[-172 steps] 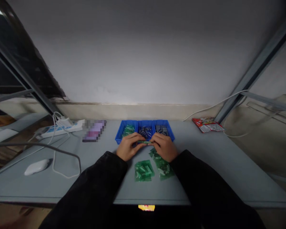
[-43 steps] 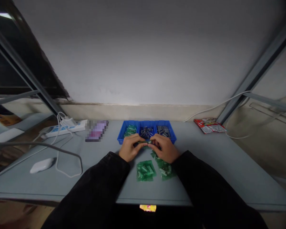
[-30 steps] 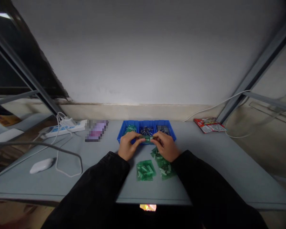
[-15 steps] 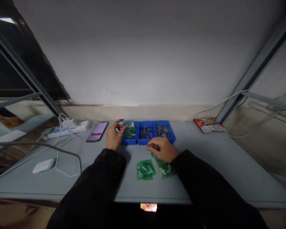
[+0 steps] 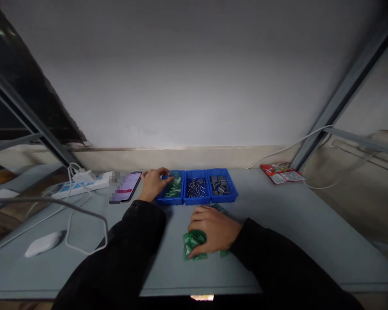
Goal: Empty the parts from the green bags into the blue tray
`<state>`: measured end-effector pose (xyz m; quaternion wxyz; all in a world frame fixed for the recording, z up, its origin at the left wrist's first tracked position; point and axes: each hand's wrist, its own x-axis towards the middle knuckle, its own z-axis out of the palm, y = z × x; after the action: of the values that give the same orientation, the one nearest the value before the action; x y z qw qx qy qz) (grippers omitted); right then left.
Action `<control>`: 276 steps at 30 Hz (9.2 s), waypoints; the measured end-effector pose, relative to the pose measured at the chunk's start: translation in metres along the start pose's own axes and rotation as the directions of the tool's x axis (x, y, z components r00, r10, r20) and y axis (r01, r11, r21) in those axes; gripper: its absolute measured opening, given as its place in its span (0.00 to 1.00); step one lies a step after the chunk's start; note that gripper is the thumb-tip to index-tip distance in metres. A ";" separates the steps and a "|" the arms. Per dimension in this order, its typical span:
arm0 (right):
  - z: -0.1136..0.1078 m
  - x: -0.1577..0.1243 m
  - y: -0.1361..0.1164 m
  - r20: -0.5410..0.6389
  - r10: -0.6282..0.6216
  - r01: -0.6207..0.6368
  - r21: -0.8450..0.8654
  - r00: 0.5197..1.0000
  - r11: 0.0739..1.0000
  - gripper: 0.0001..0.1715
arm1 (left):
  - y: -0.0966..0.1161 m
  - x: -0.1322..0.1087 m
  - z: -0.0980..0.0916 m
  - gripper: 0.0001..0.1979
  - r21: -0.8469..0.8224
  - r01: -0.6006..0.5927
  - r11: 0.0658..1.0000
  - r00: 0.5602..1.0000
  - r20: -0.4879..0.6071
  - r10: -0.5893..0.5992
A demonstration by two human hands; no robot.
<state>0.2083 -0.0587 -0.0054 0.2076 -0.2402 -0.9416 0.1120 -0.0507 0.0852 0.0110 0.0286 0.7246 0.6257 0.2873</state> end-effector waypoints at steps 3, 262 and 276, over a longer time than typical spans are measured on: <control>0.001 0.000 0.000 0.022 0.026 -0.027 0.031 0.999 0.999 0.30 | -0.001 0.002 0.004 0.26 0.072 -0.040 0.997 0.998 -0.054 0.043; -0.007 -0.013 0.028 -0.564 0.123 -0.170 -0.032 0.817 0.985 0.22 | 0.070 -0.101 0.001 0.10 -0.598 -0.392 0.699 0.894 -0.067 0.444; -0.012 -0.011 0.023 -0.552 0.179 -0.195 0.030 0.814 0.980 0.16 | 0.072 -0.100 0.000 0.09 -0.489 -0.544 0.682 0.832 -0.211 0.513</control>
<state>0.2312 -0.0430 -0.0058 0.4550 -0.3563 -0.8149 0.0446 0.0082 -0.0226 0.0019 0.1253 0.8285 0.2860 0.4649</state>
